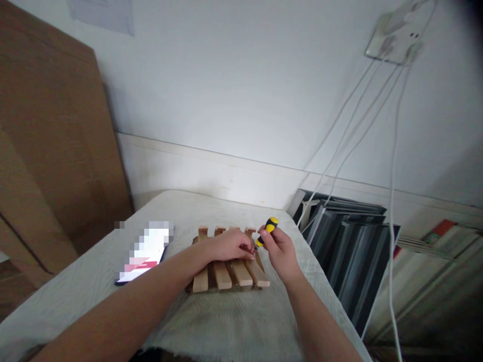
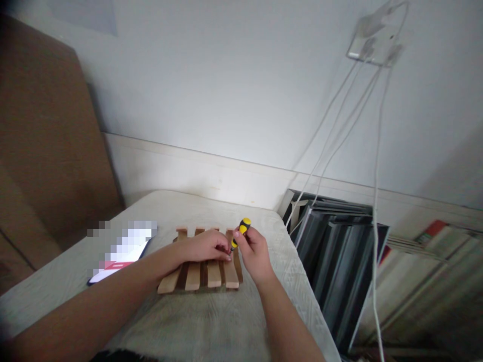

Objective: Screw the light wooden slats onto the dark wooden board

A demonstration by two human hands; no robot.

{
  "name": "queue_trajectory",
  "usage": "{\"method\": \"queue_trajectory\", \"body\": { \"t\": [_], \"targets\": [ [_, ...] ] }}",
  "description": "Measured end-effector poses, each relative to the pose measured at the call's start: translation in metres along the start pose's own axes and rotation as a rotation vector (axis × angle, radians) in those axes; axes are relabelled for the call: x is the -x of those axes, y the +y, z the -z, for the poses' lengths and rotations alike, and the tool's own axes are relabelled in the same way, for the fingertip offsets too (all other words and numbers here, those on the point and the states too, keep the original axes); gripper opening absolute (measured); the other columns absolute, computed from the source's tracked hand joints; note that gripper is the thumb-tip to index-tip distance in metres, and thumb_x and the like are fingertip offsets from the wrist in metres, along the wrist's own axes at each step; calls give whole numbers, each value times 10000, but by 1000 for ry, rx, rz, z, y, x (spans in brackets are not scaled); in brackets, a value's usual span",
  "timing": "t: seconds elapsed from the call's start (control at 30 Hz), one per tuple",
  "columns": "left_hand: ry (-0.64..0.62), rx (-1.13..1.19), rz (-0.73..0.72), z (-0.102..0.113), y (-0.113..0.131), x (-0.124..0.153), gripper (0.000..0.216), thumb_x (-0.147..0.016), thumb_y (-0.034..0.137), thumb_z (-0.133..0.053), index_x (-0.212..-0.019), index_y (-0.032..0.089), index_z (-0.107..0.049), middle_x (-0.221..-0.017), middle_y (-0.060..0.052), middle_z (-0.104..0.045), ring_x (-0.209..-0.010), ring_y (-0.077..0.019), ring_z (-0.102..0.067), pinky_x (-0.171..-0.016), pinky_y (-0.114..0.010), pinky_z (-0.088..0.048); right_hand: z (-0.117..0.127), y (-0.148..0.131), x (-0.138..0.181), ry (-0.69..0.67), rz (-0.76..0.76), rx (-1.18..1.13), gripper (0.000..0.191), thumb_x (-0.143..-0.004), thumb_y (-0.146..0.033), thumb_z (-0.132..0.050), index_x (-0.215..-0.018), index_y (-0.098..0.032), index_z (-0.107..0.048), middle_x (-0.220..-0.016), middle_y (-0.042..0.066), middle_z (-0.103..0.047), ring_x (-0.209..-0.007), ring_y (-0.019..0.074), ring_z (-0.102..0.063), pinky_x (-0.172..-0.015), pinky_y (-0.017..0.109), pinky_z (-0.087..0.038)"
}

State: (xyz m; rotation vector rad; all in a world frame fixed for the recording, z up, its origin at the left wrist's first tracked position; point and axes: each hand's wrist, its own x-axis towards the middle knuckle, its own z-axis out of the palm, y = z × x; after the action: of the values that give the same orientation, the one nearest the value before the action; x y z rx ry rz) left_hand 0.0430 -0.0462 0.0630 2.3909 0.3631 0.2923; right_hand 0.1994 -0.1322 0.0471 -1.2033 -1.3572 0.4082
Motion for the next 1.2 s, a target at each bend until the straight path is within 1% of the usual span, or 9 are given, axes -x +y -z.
{"method": "queue_trajectory", "body": {
  "t": [0.13, 0.3, 0.4, 0.57, 0.67, 0.87, 1.0, 1.1, 1.2],
  "targets": [
    [-10, -6, -18, 1, -1, -1, 151, -798, 261, -659, -712, 138, -676, -600, 30, -579, -565, -83, -502, -558, -192, -345, 1, -4, -2, 12, 51, 73, 264, -835, -444, -585, -798, -192, -653, -675, 13, -611, -637, 158, -546, -603, 272, -429],
    [-37, -10, -66, 2, -1, -1, 162, -810, 269, -645, -717, 140, -669, -627, 25, -583, -593, -90, -508, -571, -195, -346, 1, -6, -5, 62, -3, 149, 326, -854, -471, -534, -740, -178, -622, -617, 9, -580, -592, 155, -521, -539, 260, -388],
    [-51, 0, -72, 2, 0, -1, 156, -816, 256, -637, -713, 141, -659, -644, 24, -583, -611, -92, -512, -587, -194, -355, 0, -5, -6, 69, -9, 170, 341, -862, -479, -517, -719, -181, -603, -600, 3, -557, -583, 153, -504, -536, 262, -376],
    [-28, -30, -63, 3, 2, -1, 130, -808, 215, -642, -704, 138, -650, -608, 38, -550, -573, -79, -482, -579, -191, -345, -1, 0, -6, 48, 66, 131, 264, -871, -434, -526, -801, -190, -601, -679, 13, -575, -641, 162, -519, -594, 274, -403],
    [-13, -39, -42, 3, 3, -2, 97, -799, 201, -651, -729, 135, -659, -616, 37, -569, -565, -79, -495, -586, -194, -354, -1, 2, -5, 39, 100, 113, 252, -875, -431, -526, -817, -198, -605, -715, 16, -575, -674, 166, -520, -626, 281, -412],
    [-4, -65, -29, 1, 0, -4, 95, -796, 223, -663, -759, 138, -684, -683, 6, -635, -626, -103, -550, -615, -204, -380, -3, 0, 1, -47, 46, 24, 314, -917, -445, -434, -924, -214, -646, -851, 44, -594, -728, 166, -520, -609, 269, -410],
    [3, -57, -54, -1, -1, -3, 104, -793, 239, -662, -750, 144, -672, -703, 2, -638, -645, -108, -554, -617, -207, -387, -1, -2, 0, -88, 14, -69, 339, -917, -425, -403, -965, -199, -651, -836, 43, -584, -690, 161, -510, -558, 267, -393],
    [91, 18, -26, 1, 7, 2, 182, -744, 304, -709, -783, 139, -643, -708, 7, -619, -618, -104, -534, -572, -204, -380, 1, -3, -1, -95, 43, -36, 294, -907, -408, -449, -932, -202, -657, -817, 36, -586, -689, 160, -518, -567, 270, -398],
    [294, 119, 32, 5, 21, 9, 298, -731, 410, -702, -795, 133, -612, -656, 25, -566, -534, -78, -449, -485, -188, -320, 0, -5, -2, -106, 119, 37, 219, -887, -383, -527, -834, -208, -646, -804, 31, -593, -735, 169, -542, -636, 285, -418]
  ]
}}
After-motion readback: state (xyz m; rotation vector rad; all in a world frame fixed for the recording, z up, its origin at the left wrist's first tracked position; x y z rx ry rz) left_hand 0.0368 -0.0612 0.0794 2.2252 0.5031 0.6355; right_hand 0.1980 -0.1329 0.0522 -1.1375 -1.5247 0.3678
